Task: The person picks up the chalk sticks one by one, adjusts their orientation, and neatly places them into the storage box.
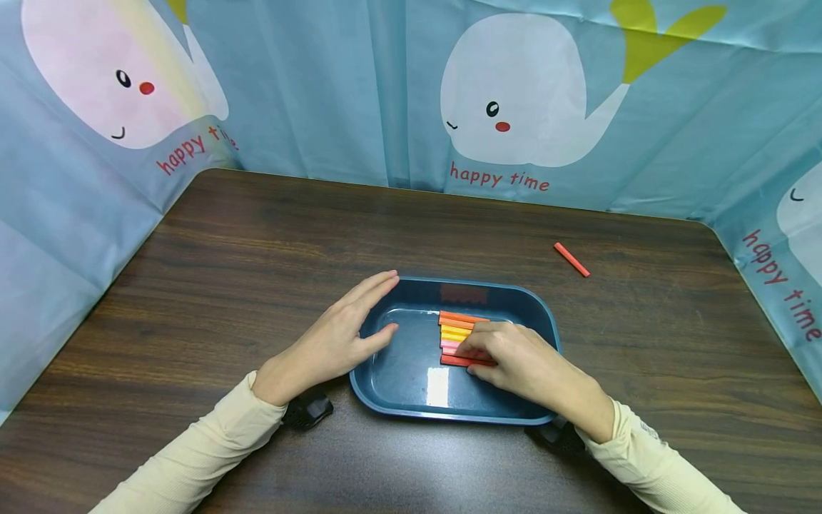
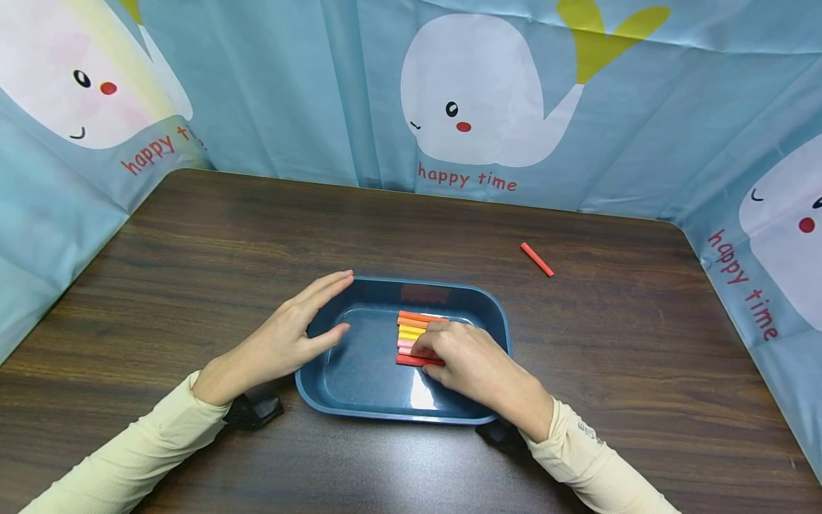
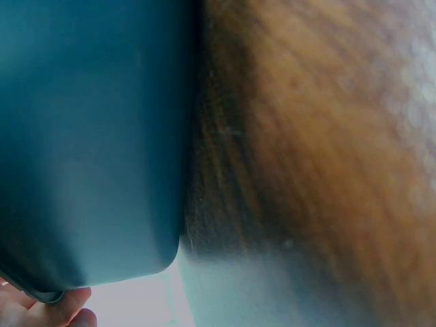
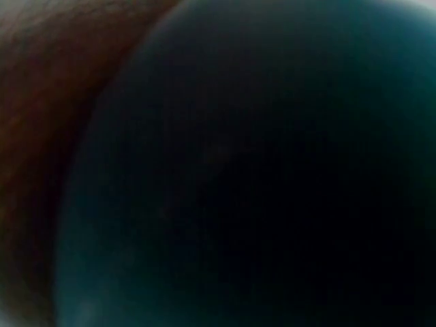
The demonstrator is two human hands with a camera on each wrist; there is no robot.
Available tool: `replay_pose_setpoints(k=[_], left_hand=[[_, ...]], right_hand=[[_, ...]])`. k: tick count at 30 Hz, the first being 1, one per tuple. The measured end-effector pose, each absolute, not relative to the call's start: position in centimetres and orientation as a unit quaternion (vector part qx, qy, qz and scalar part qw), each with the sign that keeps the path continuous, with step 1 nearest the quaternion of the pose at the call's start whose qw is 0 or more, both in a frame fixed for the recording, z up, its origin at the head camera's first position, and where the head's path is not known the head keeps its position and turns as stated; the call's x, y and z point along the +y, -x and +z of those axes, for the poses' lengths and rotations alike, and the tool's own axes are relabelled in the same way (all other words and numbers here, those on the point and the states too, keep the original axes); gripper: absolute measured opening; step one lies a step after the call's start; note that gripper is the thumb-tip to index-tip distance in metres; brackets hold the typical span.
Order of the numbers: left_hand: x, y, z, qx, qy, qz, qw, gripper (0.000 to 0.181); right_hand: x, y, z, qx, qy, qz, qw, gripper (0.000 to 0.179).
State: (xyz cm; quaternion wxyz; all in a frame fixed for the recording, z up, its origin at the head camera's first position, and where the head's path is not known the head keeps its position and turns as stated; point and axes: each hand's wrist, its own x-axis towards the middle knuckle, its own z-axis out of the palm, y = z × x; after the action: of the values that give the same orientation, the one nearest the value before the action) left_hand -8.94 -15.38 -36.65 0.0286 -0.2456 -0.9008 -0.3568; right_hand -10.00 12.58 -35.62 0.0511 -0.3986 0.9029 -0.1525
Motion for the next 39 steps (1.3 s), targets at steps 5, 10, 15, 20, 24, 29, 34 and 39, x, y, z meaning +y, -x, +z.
replay_pose_setpoints(k=[5,10,15,20,24,29,34,39], left_hand=[[-15.4,8.9,-36.7,-0.901,0.246,-0.357,0.029,0.066],[-15.3,8.9,-36.7,-0.902,0.244,-0.356,0.028,0.066],[-15.3,8.9,-36.6,-0.903,0.243,-0.354,0.027,0.066],[-15.3,8.9,-36.7,-0.902,0.246,-0.354,0.031,0.066],[-15.3,8.9,-36.6,-0.903,0.243,-0.354,0.029,0.066],[-15.3,8.8,-36.6,-0.903,0.241,-0.354,0.026,0.066],[-15.3,8.8,-36.6,-0.902,0.242,-0.357,0.029,0.066],[-15.3,8.9,-36.7,-0.902,0.242,-0.357,0.030,0.066]], right_hand=[[13.1,10.2,-35.2,0.901,0.399,-0.169,0.032,0.021],[13.8,10.5,-34.6,0.902,0.389,-0.185,0.025,0.021],[14.4,10.7,-34.0,0.901,0.382,-0.207,0.009,0.023],[15.0,11.0,-33.5,0.896,0.378,-0.231,-0.012,0.024],[15.6,11.2,-33.1,0.892,0.369,-0.259,-0.019,0.027],[16.4,11.6,-32.8,0.891,0.363,-0.272,-0.034,0.030],[16.8,12.0,-32.7,0.894,0.356,-0.268,-0.054,0.034],[17.4,12.6,-32.7,0.887,0.365,-0.271,-0.086,0.036]])
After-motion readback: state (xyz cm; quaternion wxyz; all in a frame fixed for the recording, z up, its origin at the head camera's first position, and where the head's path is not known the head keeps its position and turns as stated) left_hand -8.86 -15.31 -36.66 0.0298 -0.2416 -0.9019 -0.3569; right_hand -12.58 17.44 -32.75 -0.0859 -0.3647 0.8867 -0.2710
